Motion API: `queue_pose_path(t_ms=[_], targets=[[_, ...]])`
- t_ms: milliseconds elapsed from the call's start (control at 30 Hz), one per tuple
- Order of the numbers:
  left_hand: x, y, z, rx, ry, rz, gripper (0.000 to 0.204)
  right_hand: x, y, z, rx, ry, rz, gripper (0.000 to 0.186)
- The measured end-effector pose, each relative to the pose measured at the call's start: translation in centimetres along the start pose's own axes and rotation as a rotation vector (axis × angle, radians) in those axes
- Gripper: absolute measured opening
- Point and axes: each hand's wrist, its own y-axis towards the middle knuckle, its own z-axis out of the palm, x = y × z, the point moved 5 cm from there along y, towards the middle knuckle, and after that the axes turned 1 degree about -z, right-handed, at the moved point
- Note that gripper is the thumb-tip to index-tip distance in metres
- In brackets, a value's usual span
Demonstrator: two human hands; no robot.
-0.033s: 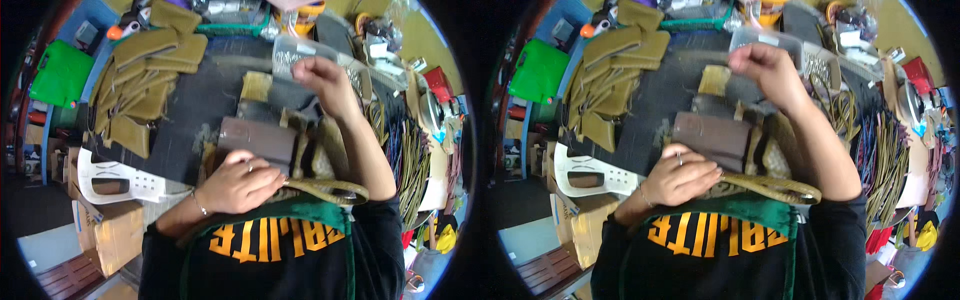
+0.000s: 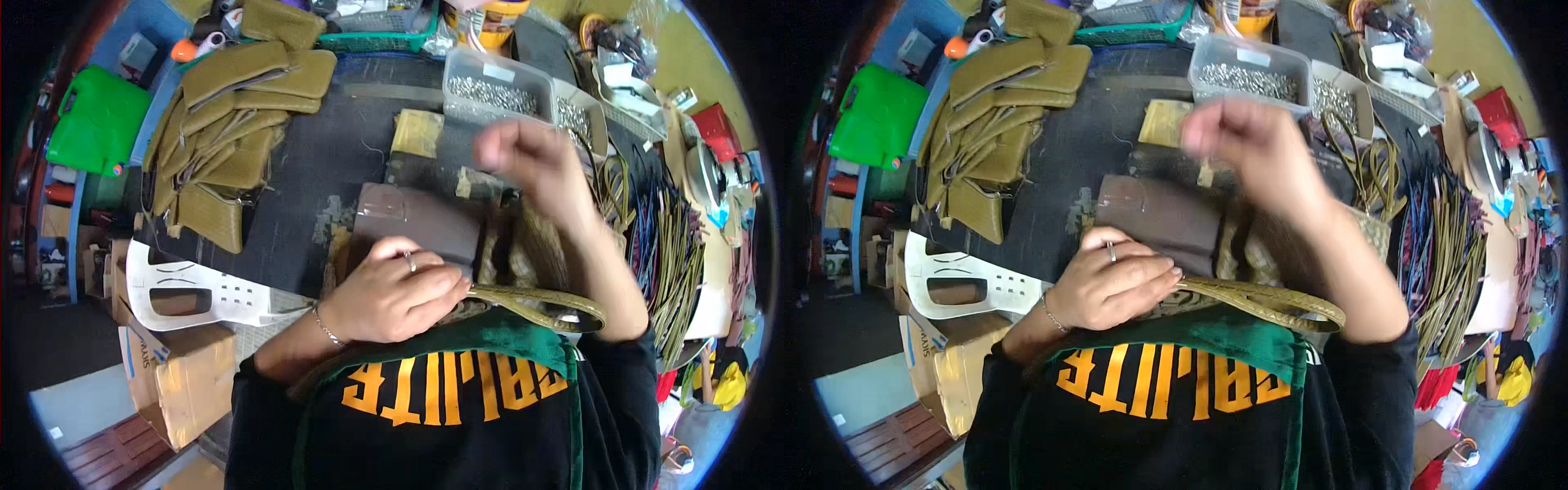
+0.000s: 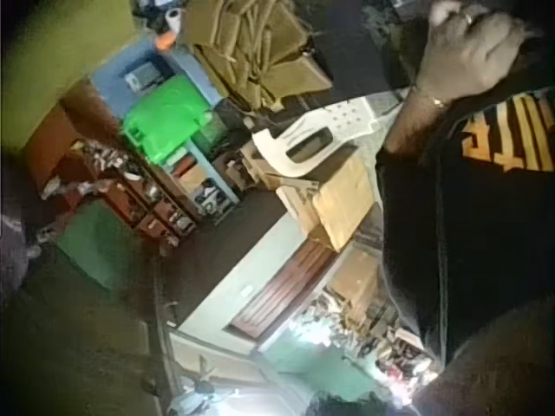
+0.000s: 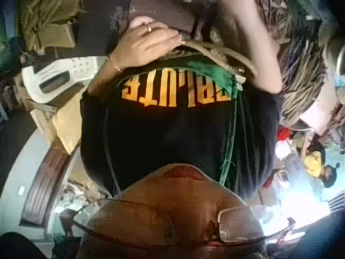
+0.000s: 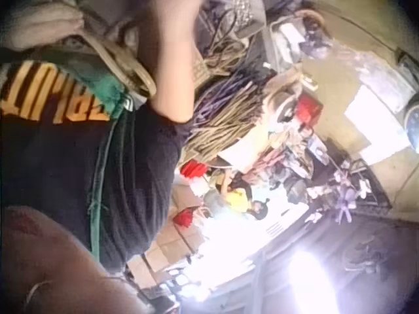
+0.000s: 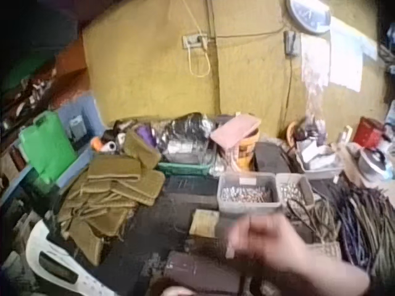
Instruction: The person attaches metal hardware to leather straps and fastens them to woven pouches by hand on the workbench.
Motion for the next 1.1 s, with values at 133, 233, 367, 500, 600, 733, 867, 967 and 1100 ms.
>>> queue_pose_path(t_ms=[133, 233, 367, 500, 600, 733, 867, 967, 1100], targets=[[-0.6, 1.4, 1.3, 0.051, -0.122, 0.045, 0.018, -1.3, -8.8, 1.6, 0.037, 0.236, 0.170, 0.008], [-1.6, 1.5, 2.0, 0.076, -0.172, 0.085, 0.017, -2.8, -11.6, 1.8, -0.025, 0.368, 0.291, 0.007], [-3.0, 1.3, 2.0, 0.105, -0.196, 0.117, 0.016, -2.5, -13.5, 2.2, 0.015, 0.360, 0.162, 0.007], [-3.6, 1.1, 1.9, 0.117, -0.186, 0.132, 0.017, -1.8, -14.1, 2.4, 0.036, 0.272, 0.080, 0.010], [-3.8, 1.2, 1.7, 0.120, -0.171, 0.147, 0.017, -1.5, -14.3, 2.3, 0.047, 0.227, 0.017, 0.010], [-3.7, 1.1, 1.8, 0.107, -0.178, 0.143, 0.018, -1.3, -14.4, 2.2, 0.038, 0.156, -0.037, 0.009], [-3.6, 1.0, 1.7, 0.101, -0.217, 0.109, 0.019, -1.7, -14.5, 2.3, 0.048, 0.196, 0.010, 0.009], [-3.6, 1.0, 1.6, 0.088, -0.210, 0.097, 0.020, -1.7, -14.2, 2.3, 0.047, 0.168, -0.007, 0.010], [-3.5, 0.7, 1.6, 0.092, -0.217, 0.075, 0.019, -1.2, -13.9, 2.4, 0.078, 0.159, -0.033, 0.010]])
